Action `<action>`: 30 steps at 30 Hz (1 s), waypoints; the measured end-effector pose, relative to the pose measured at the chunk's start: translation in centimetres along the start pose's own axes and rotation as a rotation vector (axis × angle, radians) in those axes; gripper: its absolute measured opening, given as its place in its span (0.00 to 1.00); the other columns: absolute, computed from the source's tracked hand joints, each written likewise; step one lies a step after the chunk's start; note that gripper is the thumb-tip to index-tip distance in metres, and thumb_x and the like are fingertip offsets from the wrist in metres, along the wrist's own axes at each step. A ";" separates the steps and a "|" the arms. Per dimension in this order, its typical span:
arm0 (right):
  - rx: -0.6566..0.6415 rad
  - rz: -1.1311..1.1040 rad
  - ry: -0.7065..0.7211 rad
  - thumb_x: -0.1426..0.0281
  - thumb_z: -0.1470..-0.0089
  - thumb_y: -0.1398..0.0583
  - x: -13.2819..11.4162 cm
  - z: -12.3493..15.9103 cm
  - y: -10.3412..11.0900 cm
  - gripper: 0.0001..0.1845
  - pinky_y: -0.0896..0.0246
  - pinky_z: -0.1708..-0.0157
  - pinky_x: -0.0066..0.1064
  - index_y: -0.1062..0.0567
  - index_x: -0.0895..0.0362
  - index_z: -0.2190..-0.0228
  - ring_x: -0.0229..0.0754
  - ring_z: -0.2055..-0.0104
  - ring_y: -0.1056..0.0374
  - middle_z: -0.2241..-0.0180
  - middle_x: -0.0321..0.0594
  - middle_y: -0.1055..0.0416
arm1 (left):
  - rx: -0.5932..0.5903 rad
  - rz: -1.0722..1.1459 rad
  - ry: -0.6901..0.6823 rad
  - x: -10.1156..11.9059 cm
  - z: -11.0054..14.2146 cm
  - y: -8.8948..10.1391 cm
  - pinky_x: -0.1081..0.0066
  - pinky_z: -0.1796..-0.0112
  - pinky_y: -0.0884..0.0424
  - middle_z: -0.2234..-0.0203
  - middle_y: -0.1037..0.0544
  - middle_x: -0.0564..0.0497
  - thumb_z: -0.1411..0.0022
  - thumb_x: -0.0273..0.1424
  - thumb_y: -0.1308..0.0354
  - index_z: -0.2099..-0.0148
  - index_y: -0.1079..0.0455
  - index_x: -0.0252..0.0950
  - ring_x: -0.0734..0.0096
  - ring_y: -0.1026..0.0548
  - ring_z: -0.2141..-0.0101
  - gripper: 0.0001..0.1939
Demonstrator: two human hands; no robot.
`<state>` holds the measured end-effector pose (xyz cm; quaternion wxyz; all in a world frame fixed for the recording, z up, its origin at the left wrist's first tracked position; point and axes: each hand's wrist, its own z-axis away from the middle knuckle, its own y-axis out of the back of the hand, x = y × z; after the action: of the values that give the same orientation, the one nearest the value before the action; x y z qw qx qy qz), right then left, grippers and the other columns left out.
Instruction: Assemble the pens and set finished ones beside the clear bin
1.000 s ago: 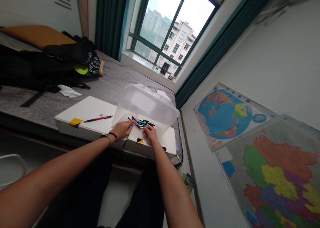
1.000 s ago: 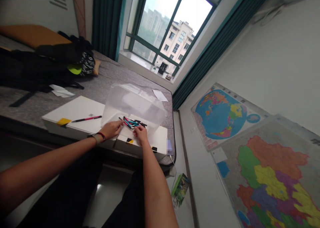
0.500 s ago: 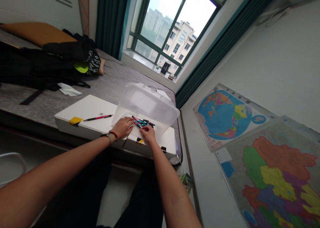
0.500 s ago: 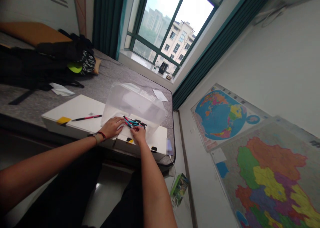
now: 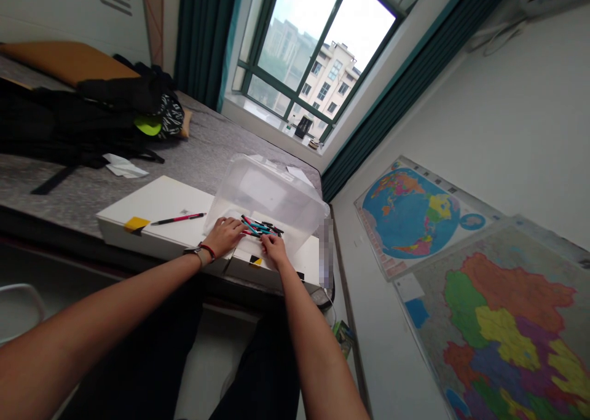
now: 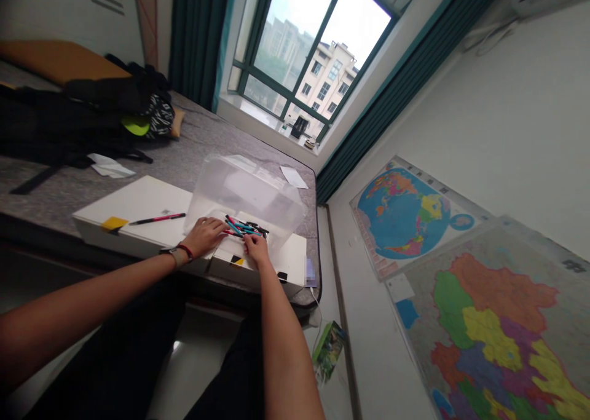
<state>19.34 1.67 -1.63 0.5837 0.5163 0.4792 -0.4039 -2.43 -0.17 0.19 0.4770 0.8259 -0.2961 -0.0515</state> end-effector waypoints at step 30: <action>-0.114 -0.104 0.000 0.51 0.53 0.36 -0.3 0.1 0.4 0.21 0.49 0.79 0.27 0.24 0.58 0.74 0.33 0.81 0.44 0.82 0.32 0.36 | -0.098 -0.039 0.102 0.4 0.1 0.2 0.68 0.69 0.38 0.72 0.22 0.43 0.34 0.55 0.60 0.63 0.27 0.38 0.61 0.24 0.69 0.30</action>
<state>19.70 1.65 -1.24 0.5904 0.4567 0.5274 -0.4057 -2.21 -0.59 0.36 0.5302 0.8088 -0.2523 -0.0334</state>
